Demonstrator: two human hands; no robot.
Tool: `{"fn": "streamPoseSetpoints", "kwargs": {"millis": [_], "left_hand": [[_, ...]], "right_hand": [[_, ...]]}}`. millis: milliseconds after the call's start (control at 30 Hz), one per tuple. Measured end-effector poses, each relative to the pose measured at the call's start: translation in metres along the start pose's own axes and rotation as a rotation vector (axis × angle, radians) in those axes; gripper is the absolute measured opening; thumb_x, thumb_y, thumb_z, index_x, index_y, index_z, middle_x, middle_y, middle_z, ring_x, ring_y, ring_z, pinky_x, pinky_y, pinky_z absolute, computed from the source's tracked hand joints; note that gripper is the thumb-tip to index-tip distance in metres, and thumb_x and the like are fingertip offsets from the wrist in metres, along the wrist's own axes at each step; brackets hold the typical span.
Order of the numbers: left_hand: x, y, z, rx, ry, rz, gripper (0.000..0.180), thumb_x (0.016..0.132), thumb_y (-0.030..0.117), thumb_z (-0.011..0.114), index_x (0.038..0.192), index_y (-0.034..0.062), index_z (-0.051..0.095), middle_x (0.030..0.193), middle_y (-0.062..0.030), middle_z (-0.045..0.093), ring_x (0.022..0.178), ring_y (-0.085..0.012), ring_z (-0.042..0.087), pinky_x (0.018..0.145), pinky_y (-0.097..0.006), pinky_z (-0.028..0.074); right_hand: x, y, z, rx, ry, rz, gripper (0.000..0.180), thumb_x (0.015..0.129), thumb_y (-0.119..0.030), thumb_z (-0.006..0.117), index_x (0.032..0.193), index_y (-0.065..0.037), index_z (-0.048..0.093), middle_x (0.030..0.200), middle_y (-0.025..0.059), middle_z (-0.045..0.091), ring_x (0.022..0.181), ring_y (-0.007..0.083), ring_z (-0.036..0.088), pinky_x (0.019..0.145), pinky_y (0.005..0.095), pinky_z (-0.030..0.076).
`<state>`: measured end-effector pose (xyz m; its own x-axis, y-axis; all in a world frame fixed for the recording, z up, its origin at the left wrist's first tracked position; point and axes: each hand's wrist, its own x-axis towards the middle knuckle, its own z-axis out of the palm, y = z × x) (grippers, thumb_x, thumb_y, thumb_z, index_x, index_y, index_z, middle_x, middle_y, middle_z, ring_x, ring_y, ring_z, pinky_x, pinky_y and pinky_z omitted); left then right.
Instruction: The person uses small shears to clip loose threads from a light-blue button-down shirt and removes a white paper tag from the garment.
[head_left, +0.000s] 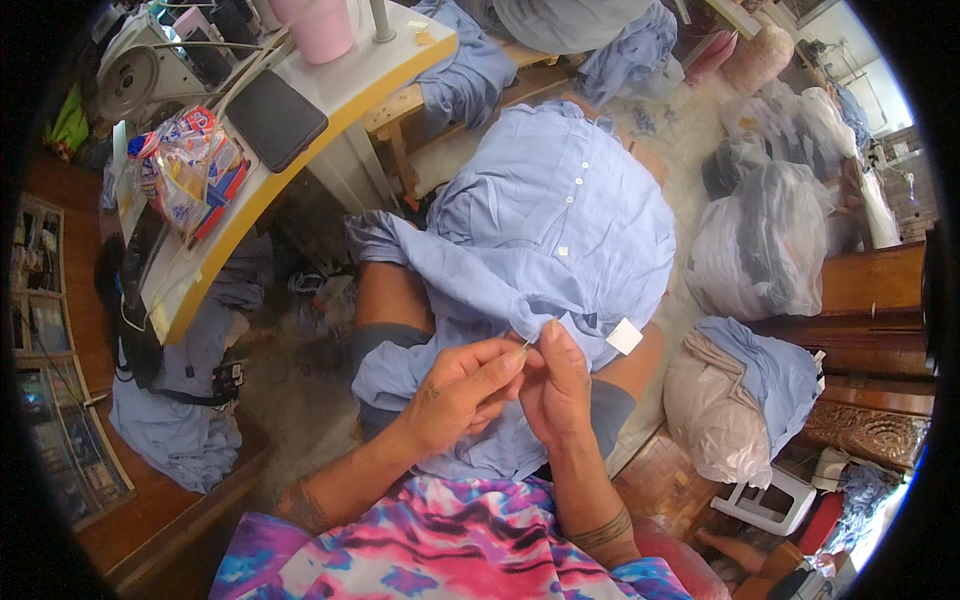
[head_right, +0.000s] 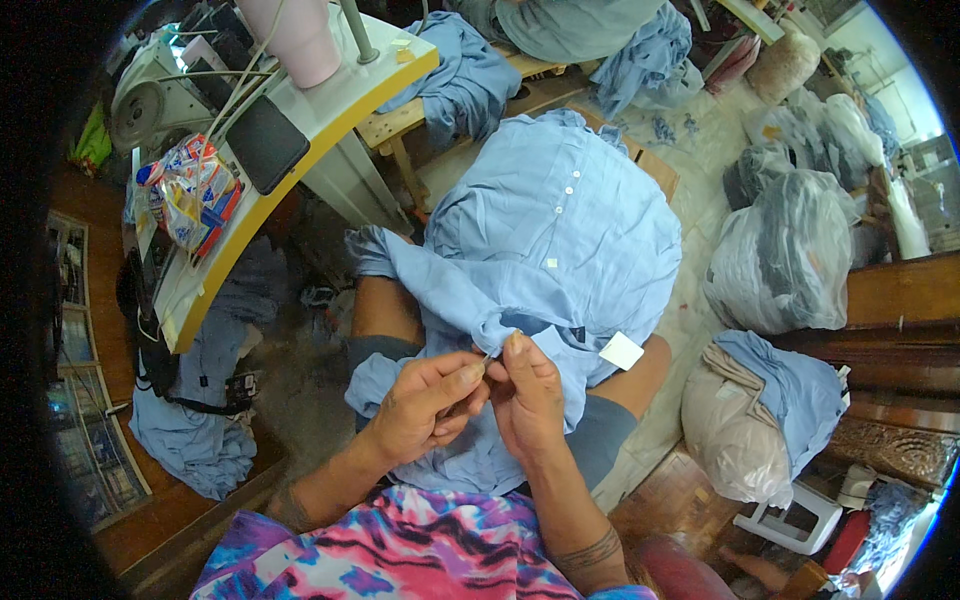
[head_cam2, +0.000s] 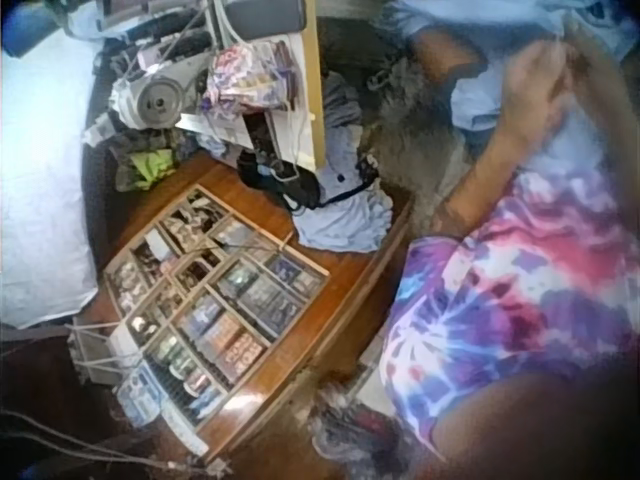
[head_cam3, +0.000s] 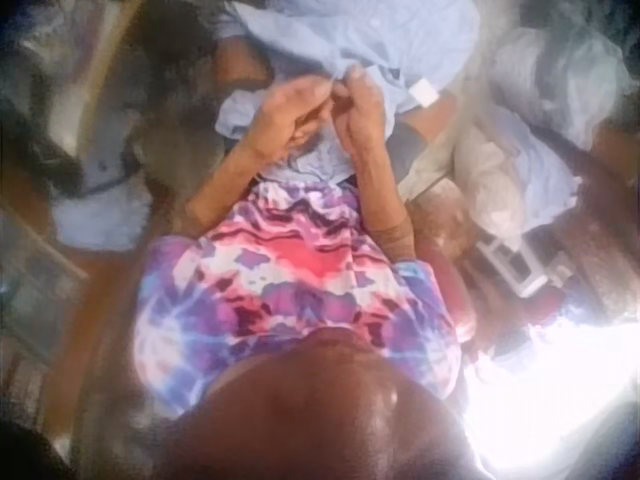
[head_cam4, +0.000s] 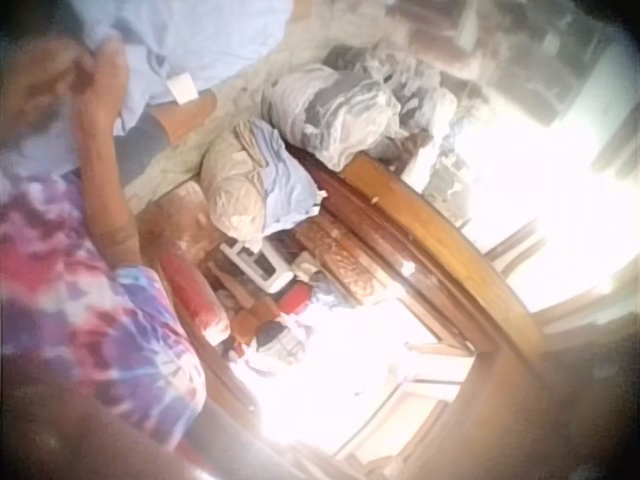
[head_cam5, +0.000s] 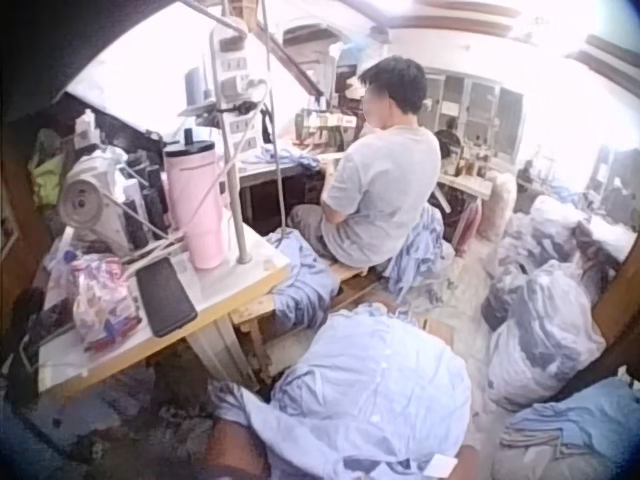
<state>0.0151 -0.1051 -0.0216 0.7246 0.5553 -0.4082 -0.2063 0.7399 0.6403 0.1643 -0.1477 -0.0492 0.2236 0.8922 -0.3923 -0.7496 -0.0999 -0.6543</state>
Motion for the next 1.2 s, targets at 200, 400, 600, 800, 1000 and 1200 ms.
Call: {"fn": "streamPoseSetpoints", "kwargs": {"millis": [200, 400, 600, 800, 1000, 1200], "left_hand": [[-0.001, 0.003, -0.005, -0.179, -0.029, -0.099, 0.036, 0.11, 0.032, 0.049, 0.125, 0.0026, 0.065, 0.082, 0.002, 0.056, 0.05, -0.0007, 0.037, 0.041, -0.018, 0.027], [0.001, 0.007, -0.012, -0.278, -0.08, -0.179, 0.038, 0.109, 0.029, 0.049, 0.128, -0.0006, 0.062, 0.086, -0.0039, 0.062, 0.048, -0.0038, 0.036, 0.039, -0.019, 0.028], [0.001, 0.007, -0.013, -0.434, -0.118, -0.247, 0.039, 0.109, 0.03, 0.049, 0.129, -0.0015, 0.062, 0.082, -0.0014, 0.057, 0.048, -0.0024, 0.036, 0.038, -0.018, 0.029], [0.002, -0.001, -0.02, -0.506, -0.16, -0.261, 0.037, 0.108, 0.026, 0.048, 0.128, -0.0014, 0.063, 0.086, -0.0031, 0.061, 0.048, -0.0047, 0.034, 0.039, -0.019, 0.028], [0.0, -0.001, -0.016, -0.244, -0.064, -0.187, 0.037, 0.109, 0.027, 0.049, 0.126, -0.0016, 0.064, 0.083, -0.001, 0.058, 0.048, -0.003, 0.034, 0.04, -0.019, 0.027], [-0.003, 0.0, -0.004, 0.009, 0.065, 0.006, 0.034, 0.105, 0.029, 0.059, 0.121, -0.0014, 0.065, 0.078, 0.0008, 0.054, 0.049, 0.0, 0.036, 0.042, -0.018, 0.025]], "right_hand": [[-0.001, 0.001, -0.005, 0.027, -0.076, 0.024, 0.031, 0.108, -0.033, 0.056, 0.115, -0.005, 0.067, 0.105, 0.0063, 0.069, 0.093, 0.0127, 0.063, 0.086, 0.0297, 0.052], [0.0, 0.004, -0.008, -0.029, -0.065, 0.034, 0.033, 0.11, -0.036, 0.051, 0.118, -0.006, 0.061, 0.102, 0.0056, 0.068, 0.085, 0.0139, 0.064, 0.072, 0.0285, 0.053], [0.0, 0.014, -0.02, 0.039, -0.106, 0.015, 0.028, 0.11, -0.035, 0.049, 0.107, -0.009, 0.057, 0.096, 0.0039, 0.068, 0.082, 0.0129, 0.065, 0.071, 0.0282, 0.053], [-0.005, 0.013, -0.004, 0.041, -0.022, 0.019, 0.018, 0.107, -0.029, 0.059, 0.101, -0.013, 0.062, 0.079, -0.0064, 0.053, 0.075, 0.0043, 0.05, 0.071, 0.022, 0.045], [-0.004, 0.01, -0.004, 0.064, -0.073, 0.06, 0.02, 0.108, -0.031, 0.057, 0.103, -0.012, 0.063, 0.082, -0.0041, 0.057, 0.075, 0.0059, 0.053, 0.071, 0.0225, 0.047], [-0.003, 0.003, -0.002, 0.102, -0.049, 0.032, 0.026, 0.109, -0.03, 0.053, 0.115, -0.008, 0.065, 0.106, 0.0042, 0.07, 0.091, 0.0144, 0.064, 0.083, 0.0321, 0.051]]}}
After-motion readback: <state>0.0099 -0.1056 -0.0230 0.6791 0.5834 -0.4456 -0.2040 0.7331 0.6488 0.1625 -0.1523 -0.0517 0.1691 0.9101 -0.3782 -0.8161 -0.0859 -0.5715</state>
